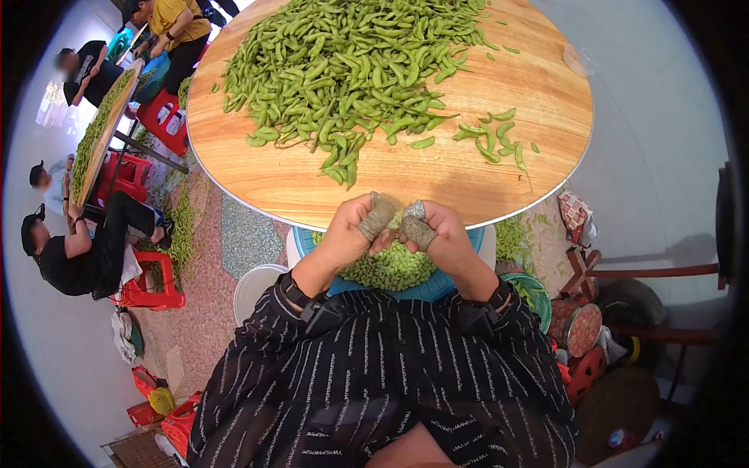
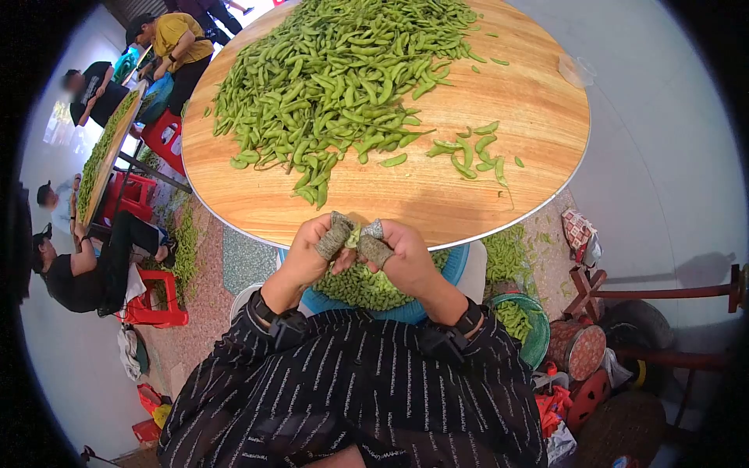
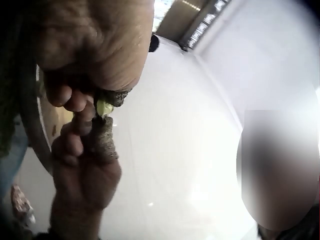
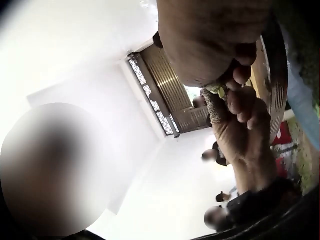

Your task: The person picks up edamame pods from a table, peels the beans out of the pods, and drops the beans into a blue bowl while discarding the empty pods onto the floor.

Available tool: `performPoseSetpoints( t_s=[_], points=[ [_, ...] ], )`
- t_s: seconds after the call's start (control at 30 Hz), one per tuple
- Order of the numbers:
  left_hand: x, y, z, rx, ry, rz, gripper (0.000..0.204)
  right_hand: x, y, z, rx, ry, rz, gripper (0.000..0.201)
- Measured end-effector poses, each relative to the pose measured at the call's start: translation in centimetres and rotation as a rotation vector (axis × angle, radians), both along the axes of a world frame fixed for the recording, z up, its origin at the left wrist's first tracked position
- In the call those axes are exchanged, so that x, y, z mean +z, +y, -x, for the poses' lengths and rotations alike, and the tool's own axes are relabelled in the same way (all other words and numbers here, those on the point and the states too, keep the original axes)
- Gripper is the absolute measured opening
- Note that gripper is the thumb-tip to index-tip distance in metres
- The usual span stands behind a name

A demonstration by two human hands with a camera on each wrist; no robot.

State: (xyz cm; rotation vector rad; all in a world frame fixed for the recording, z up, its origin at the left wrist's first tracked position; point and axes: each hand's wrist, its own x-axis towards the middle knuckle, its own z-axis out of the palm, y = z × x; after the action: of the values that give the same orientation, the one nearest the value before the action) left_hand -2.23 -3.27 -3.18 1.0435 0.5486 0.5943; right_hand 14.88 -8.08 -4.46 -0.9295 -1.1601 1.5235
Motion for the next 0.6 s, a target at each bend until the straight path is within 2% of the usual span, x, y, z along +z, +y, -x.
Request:
performPoseSetpoints(
  t_s=[0.07, 0.13, 0.2, 0.23, 0.27, 0.3, 0.33, 0.37, 0.4, 0.43, 0.5, 0.53, 0.6],
  points=[
    [0.0, -0.1, -0.1, 0.031, 0.031, -0.006, 0.011, -0.1, 0.2, -0.1, -0.010, -0.067, -0.076, 0.009],
    [-0.1, -0.7, -0.5, 0.062, 0.061, -0.008, 0.011, 0.5, 0.3, -0.4, -0.157, -0.619, -0.590, 0.009],
    [-0.3, -1.7, -1.4, 0.304, 0.180, -0.507, 0.018, 0.2, 0.5, -0.5, -0.156, -0.558, -0.551, 0.007],
    [-0.3, -1.8, -1.2, 0.309, 0.180, -0.509, 0.018, 0.1, 0.6, -0.5, -0.157, -0.497, -0.512, 0.005],
    [-0.2, -1.8, -0.9, 0.284, 0.331, -0.699, 0.018, 0.1, 0.5, -0.5, -0.155, -0.496, -0.516, 0.005],
    [0.0, -1.7, -0.7, 0.254, 0.482, -0.886, 0.019, 0.0, 0.3, -0.5, -0.089, -0.306, -0.280, 0.003],
    [0.0, -1.7, -0.6, 0.256, 0.482, -0.886, 0.019, -0.1, 0.2, -0.6, -0.024, -0.115, -0.041, 0.004],
    [0.1, -1.7, -0.5, 0.217, 0.370, -0.714, 0.019, 0.2, 0.2, -0.7, -0.024, -0.116, -0.040, 0.004],
    [0.1, -1.7, -0.4, 0.176, 0.258, -0.540, 0.020, 0.6, 0.2, -1.0, 0.072, 0.079, 0.146, 0.005],
    [-0.1, -1.3, -0.1, 0.173, 0.258, -0.536, 0.020, 0.8, 0.1, -1.1, 0.165, 0.276, 0.333, 0.006],
    [-0.5, -0.4, 0.7, -0.057, 0.007, -0.100, 0.020, 0.5, 0.0, -0.9, 0.157, 0.259, 0.321, 0.006],
    [-0.5, -0.4, 0.5, -0.059, 0.006, -0.103, 0.020, 0.4, 0.2, -0.8, 0.161, 0.237, 0.295, 0.007],
    [0.1, -1.1, -0.1, 0.124, 0.293, -0.514, 0.021, 0.2, 0.1, -0.1, -0.039, -0.102, -0.015, 0.006]
  ],
)
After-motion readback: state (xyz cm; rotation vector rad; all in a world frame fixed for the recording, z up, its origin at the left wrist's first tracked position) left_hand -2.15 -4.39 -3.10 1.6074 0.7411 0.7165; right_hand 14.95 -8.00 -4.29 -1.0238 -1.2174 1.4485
